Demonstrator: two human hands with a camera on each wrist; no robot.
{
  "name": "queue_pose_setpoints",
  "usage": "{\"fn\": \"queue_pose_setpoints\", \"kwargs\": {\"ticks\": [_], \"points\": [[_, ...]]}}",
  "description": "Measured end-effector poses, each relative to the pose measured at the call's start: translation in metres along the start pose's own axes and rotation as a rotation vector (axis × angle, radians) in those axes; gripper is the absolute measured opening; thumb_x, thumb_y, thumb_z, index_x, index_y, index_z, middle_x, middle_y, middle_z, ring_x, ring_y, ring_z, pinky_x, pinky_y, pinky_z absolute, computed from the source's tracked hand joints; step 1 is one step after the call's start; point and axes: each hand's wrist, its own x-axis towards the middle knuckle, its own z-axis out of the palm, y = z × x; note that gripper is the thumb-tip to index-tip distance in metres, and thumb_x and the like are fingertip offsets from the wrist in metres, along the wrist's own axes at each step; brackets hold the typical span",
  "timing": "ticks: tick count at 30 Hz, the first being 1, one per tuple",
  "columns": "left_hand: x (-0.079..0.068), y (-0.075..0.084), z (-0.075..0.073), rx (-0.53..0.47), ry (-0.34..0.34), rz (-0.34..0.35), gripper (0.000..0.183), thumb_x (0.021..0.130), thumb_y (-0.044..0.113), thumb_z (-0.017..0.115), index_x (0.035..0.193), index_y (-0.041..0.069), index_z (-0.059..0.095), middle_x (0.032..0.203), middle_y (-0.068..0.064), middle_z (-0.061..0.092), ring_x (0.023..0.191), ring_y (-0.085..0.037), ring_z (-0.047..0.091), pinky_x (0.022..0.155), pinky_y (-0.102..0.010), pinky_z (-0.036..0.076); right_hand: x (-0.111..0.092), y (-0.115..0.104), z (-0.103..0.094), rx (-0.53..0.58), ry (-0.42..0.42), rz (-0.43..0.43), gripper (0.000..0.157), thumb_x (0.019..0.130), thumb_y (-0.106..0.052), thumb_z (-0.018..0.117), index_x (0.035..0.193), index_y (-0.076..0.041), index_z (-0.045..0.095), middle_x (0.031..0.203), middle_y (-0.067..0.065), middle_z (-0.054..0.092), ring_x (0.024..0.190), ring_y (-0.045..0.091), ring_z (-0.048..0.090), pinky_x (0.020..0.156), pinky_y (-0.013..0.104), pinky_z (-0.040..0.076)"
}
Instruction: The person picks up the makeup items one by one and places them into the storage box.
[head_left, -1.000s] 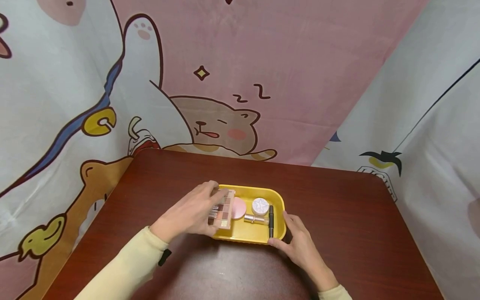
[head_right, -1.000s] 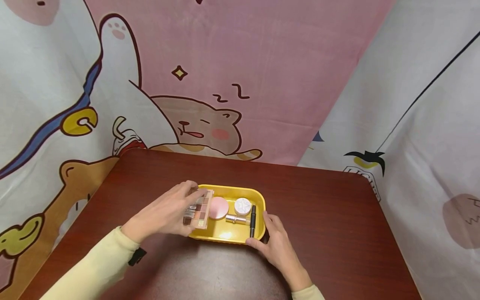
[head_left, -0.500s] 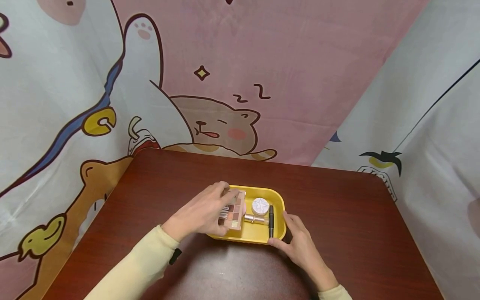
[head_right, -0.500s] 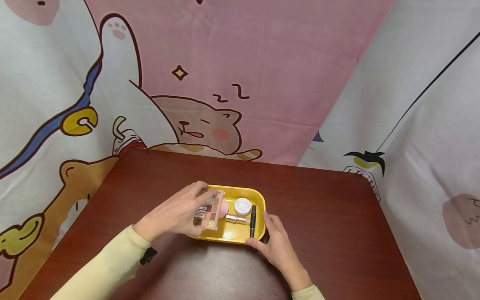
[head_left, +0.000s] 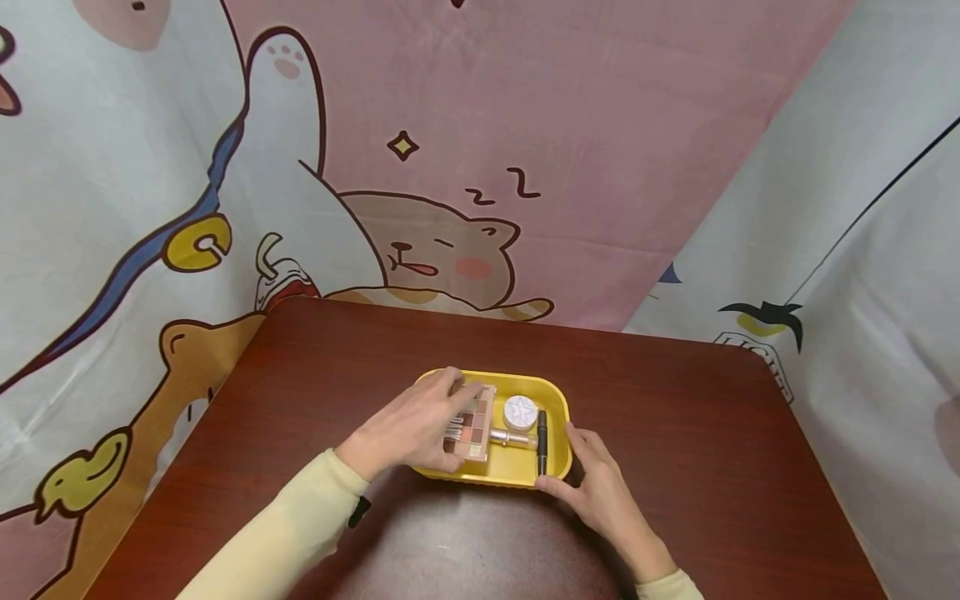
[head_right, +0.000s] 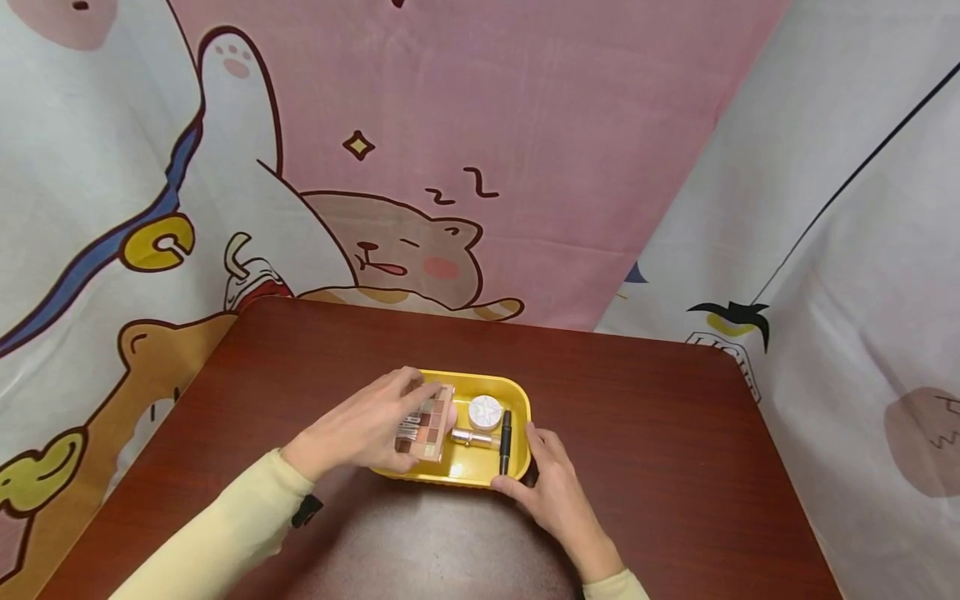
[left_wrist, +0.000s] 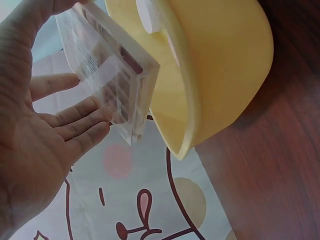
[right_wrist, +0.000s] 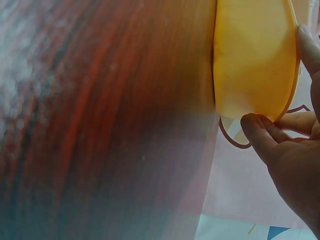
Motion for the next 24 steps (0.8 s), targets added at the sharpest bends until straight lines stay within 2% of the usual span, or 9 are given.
{"fn": "queue_pose_setpoints", "kwargs": {"ticks": [8, 12, 24], "points": [[0.004, -0.003, 0.009, -0.013, -0.087, -0.069, 0.094, 0.067, 0.046, 0.089, 0.148, 0.014, 0.054, 0.13, -0.01, 0.052, 0.108, -0.02, 0.054, 0.097, -0.035, 0.051, -0.001, -0.001, -0.001, 0.004, -0.02, 0.019, 0.097, 0.074, -0.033, 0.094, 0.149, 0.008, 0.047, 0.134, 0.021, 0.058, 0.119, 0.034, 0.062, 0.094, 0.051, 0.055], [0.004, -0.005, 0.013, -0.022, -0.122, -0.097, 0.094, 0.067, 0.046, 0.09, 0.148, 0.015, 0.054, 0.129, -0.009, 0.051, 0.107, -0.02, 0.053, 0.096, -0.035, 0.051, 0.0, -0.001, -0.001, 0.007, -0.026, 0.028, 0.097, 0.074, -0.034, 0.094, 0.149, 0.007, 0.047, 0.134, 0.021, 0.058, 0.12, 0.034, 0.061, 0.095, 0.051, 0.055], [0.007, -0.009, 0.026, -0.011, -0.145, -0.095, 0.095, 0.065, 0.048, 0.093, 0.145, 0.014, 0.055, 0.115, -0.006, 0.051, 0.096, -0.017, 0.049, 0.086, -0.033, 0.051, 0.0, -0.002, 0.0, -0.004, -0.028, 0.034, 0.096, 0.075, -0.034, 0.094, 0.149, 0.007, 0.048, 0.135, 0.021, 0.058, 0.12, 0.035, 0.061, 0.095, 0.052, 0.054]]}}
